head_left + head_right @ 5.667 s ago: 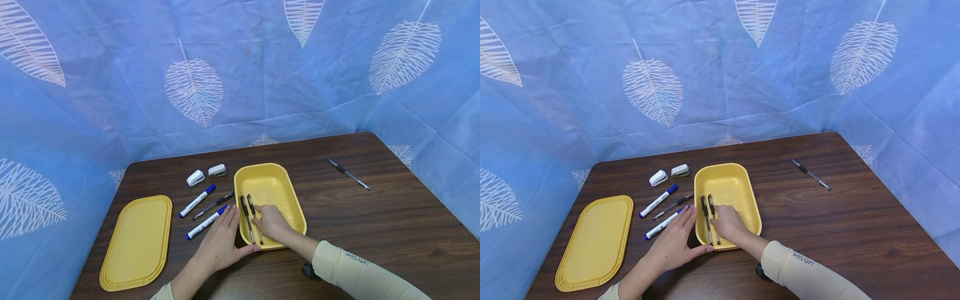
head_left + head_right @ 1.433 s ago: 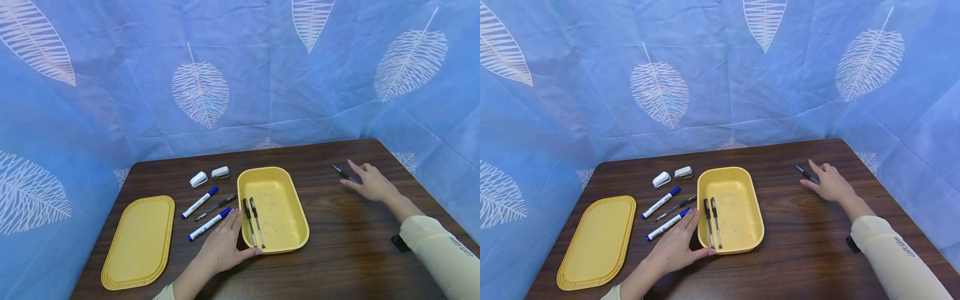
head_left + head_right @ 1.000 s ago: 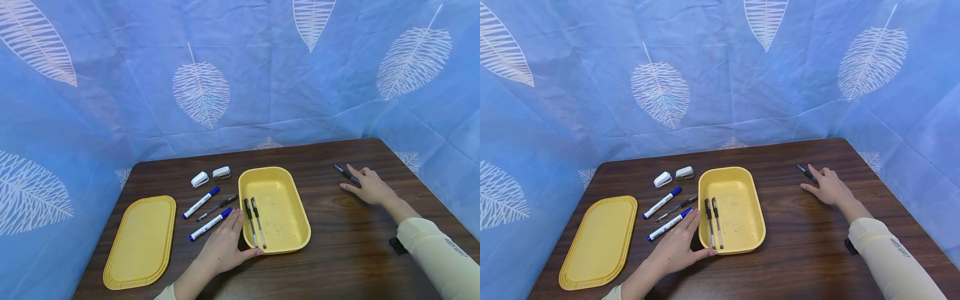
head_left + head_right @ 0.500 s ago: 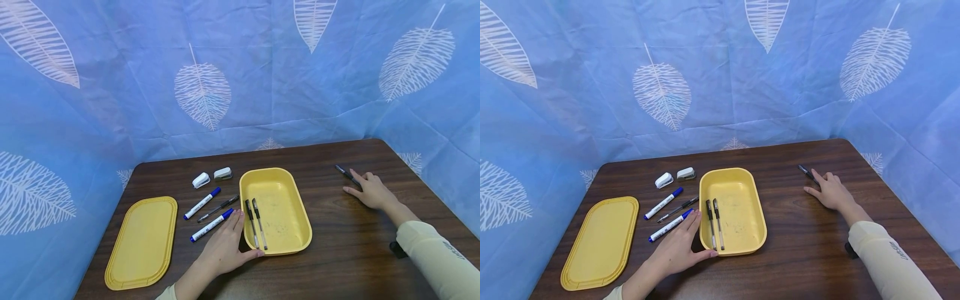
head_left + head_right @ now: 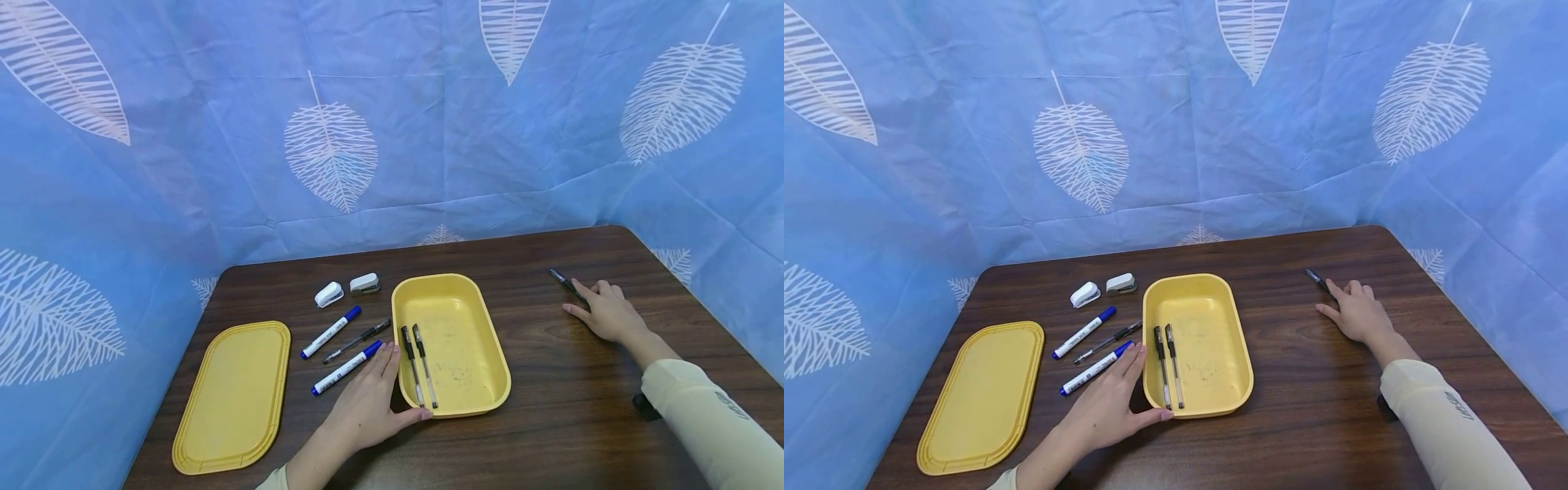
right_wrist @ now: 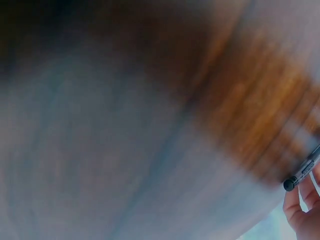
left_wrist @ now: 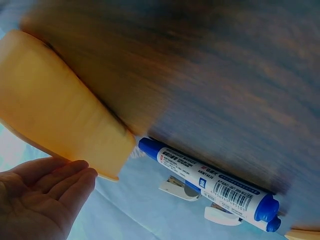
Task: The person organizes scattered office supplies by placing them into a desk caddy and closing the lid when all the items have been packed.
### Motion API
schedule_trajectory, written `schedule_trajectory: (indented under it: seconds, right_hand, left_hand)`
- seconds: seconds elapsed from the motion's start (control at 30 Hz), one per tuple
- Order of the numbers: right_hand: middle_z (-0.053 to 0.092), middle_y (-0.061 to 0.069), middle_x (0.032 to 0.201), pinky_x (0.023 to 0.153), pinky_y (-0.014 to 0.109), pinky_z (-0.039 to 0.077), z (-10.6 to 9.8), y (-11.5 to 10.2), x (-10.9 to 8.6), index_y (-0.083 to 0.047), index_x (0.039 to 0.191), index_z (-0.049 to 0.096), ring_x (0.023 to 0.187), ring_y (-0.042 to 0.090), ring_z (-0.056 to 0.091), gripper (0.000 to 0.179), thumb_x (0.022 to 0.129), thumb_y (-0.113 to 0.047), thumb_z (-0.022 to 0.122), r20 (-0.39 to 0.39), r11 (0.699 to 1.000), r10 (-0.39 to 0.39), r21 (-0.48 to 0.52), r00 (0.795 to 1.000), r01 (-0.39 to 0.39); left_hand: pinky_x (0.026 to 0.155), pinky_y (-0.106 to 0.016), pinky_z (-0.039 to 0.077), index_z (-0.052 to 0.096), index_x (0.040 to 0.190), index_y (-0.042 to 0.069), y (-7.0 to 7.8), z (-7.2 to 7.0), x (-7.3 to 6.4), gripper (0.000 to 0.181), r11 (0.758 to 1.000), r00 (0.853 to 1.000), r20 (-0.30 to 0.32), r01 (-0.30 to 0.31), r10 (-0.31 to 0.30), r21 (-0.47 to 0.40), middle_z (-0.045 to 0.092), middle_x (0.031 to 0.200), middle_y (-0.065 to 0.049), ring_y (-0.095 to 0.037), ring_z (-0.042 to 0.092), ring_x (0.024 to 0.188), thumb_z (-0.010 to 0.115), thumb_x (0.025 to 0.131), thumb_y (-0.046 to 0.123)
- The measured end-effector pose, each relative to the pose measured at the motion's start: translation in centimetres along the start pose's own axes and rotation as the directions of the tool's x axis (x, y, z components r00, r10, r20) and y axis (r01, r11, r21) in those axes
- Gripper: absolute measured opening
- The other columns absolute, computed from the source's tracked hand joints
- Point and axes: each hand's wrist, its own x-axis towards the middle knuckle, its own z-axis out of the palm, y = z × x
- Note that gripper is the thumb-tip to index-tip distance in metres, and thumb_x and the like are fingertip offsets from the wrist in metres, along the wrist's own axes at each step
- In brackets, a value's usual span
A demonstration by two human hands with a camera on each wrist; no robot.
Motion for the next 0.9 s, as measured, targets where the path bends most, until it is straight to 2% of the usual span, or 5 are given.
schedule_trajectory:
  seconds: [0.2, 0.33, 0.47, 0.7, 0.9]
  right_hand:
    - [0.045, 0.031, 0.109, 0.065, 0.046, 0.041, -0.07, 0.13, 0.18, 0.002, 0.148, 0.031, 0.091, 0.041, 0.043, 0.065, 0.103, -0.045, 0.039, -0.009, 1.0, 0.003, -0.014, 1.0, -0.003]
    - [0.047, 0.029, 0.102, 0.062, 0.043, 0.04, 0.04, 0.23, 0.32, 0.0, 0.147, 0.035, 0.084, 0.039, 0.045, 0.05, 0.104, -0.026, 0.043, -0.039, 0.999, 0.005, -0.035, 0.999, -0.007]
    - [0.05, 0.03, 0.096, 0.063, 0.048, 0.044, 0.05, 0.23, 0.45, 0.001, 0.144, 0.039, 0.081, 0.041, 0.05, 0.045, 0.101, -0.01, 0.046, -0.062, 0.998, -0.011, -0.063, 0.998, 0.007]
    - [0.049, 0.03, 0.09, 0.053, 0.036, 0.04, 0.01, -0.17, 0.53, 0.008, 0.141, 0.039, 0.063, 0.028, 0.049, 0.044, 0.099, -0.003, 0.043, -0.045, 1.0, -0.022, -0.018, 0.999, 0.021]
    - [0.049, 0.033, 0.093, 0.055, 0.037, 0.043, -0.04, -0.33, 0.55, 0.012, 0.141, 0.037, 0.066, 0.031, 0.052, 0.044, 0.099, -0.001, 0.04, -0.016, 1.0, -0.022, -0.011, 1.0, 0.022]
  left_hand:
    - [0.113, -0.047, 0.037, 0.029, 0.151, 0.002, 0.09, -0.06, -0.11, 0.107, 1.0, 1.0, -0.006, 0.007, -0.007, 0.007, 0.029, 0.157, -0.018, -0.031, 0.028, 0.147, 0.058, 0.078, 0.075]
    - [0.113, -0.047, 0.037, 0.03, 0.151, 0.001, 0.1, -0.08, -0.17, 0.107, 1.0, 1.0, -0.008, 0.006, -0.006, 0.008, 0.029, 0.157, -0.018, -0.031, 0.028, 0.147, 0.057, 0.078, 0.076]
    - [0.114, -0.047, 0.036, 0.029, 0.151, 0.001, 0.16, -0.14, -0.19, 0.107, 1.0, 1.0, -0.006, 0.004, -0.004, 0.003, 0.029, 0.158, -0.018, -0.031, 0.027, 0.147, 0.057, 0.078, 0.075]
    - [0.114, -0.047, 0.036, 0.029, 0.151, 0.001, 0.15, -0.1, -0.18, 0.107, 1.0, 1.0, -0.012, -0.002, 0.002, 0.01, 0.029, 0.157, -0.019, -0.031, 0.027, 0.147, 0.058, 0.078, 0.075]
    - [0.114, -0.047, 0.035, 0.028, 0.151, 0.002, 0.17, -0.17, -0.11, 0.107, 1.0, 1.0, -0.006, 0.003, -0.003, 0.009, 0.028, 0.158, -0.018, -0.031, 0.027, 0.147, 0.058, 0.078, 0.074]
